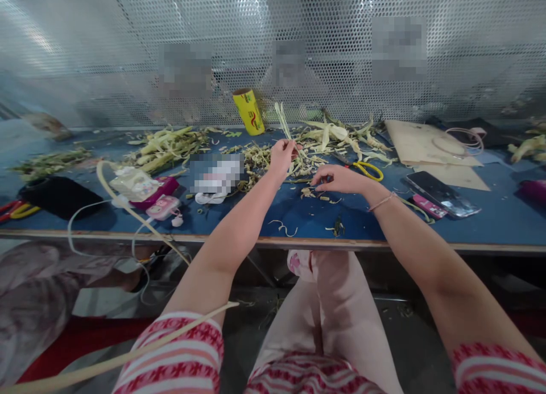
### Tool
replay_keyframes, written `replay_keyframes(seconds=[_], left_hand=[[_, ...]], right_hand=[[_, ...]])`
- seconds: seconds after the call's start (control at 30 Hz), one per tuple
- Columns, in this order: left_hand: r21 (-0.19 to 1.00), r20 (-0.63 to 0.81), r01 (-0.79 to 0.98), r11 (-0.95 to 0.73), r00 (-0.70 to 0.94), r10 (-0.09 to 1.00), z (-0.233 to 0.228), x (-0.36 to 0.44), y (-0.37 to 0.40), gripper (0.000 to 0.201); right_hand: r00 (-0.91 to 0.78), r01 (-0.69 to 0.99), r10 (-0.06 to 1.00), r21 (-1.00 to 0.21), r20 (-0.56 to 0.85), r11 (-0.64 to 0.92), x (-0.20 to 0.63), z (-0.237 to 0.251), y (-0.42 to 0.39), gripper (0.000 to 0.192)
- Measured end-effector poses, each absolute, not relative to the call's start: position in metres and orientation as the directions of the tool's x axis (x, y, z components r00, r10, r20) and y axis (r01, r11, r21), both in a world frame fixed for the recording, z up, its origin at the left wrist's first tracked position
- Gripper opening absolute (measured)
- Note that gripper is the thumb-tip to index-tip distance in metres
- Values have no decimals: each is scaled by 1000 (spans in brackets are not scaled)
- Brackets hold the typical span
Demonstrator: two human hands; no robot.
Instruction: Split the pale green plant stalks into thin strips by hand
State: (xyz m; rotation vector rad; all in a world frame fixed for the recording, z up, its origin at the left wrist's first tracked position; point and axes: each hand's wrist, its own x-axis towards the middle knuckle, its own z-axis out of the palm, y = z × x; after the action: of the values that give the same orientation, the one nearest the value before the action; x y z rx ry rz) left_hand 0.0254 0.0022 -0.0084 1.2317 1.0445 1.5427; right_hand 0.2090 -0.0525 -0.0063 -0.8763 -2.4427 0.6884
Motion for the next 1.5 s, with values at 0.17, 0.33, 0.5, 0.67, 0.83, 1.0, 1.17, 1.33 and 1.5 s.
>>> replay_keyframes(seconds=[0.17, 0.33, 0.5, 0.67, 0.83, 1.0, 1.17, 1.33, 1.5], left_hand=[[967, 210, -133, -217, -63, 976, -9, 30, -1, 17], [962, 191, -198, -190, -17, 982, -10, 32, -3, 18], [942, 115, -319, -102, 22, 993, -8, 31, -5, 20], [936, 81, -345, -68, 22, 996, -8, 30, -4, 19], [943, 122, -318, -96, 61, 991, -9, 31, -5, 18], [957, 154, -264, -117, 124, 980, -12, 33, -5, 14], [958, 209, -225, -180, 114, 971, -17, 35, -1, 13], [951, 253, -210, -228, 104, 962, -15, 36, -4, 10], [948, 265, -198, -249, 56, 963, -13, 38, -8, 11]], right_hand=[[-826, 389, 491, -350, 278, 852, 183, -15, -62, 12], [-882, 385, 415, -167, 221, 908, 170, -22, -68, 15], [-889, 397, 403, -73, 216, 915, 169, -23, -74, 19], [-789, 389, 485, -304, 378, 870, 174, -15, -69, 13], [-398, 382, 816, -733, 420, 564, 186, -10, -52, 9], [-140, 45, 930, -936, 340, 349, 196, -6, -41, 12], [-69, -332, 989, -938, 128, 99, 203, 7, -45, 12], [-46, -440, 997, -897, 63, 36, 205, 12, -46, 13], [-98, -423, 986, -902, 134, 80, 204, 11, -48, 14]])
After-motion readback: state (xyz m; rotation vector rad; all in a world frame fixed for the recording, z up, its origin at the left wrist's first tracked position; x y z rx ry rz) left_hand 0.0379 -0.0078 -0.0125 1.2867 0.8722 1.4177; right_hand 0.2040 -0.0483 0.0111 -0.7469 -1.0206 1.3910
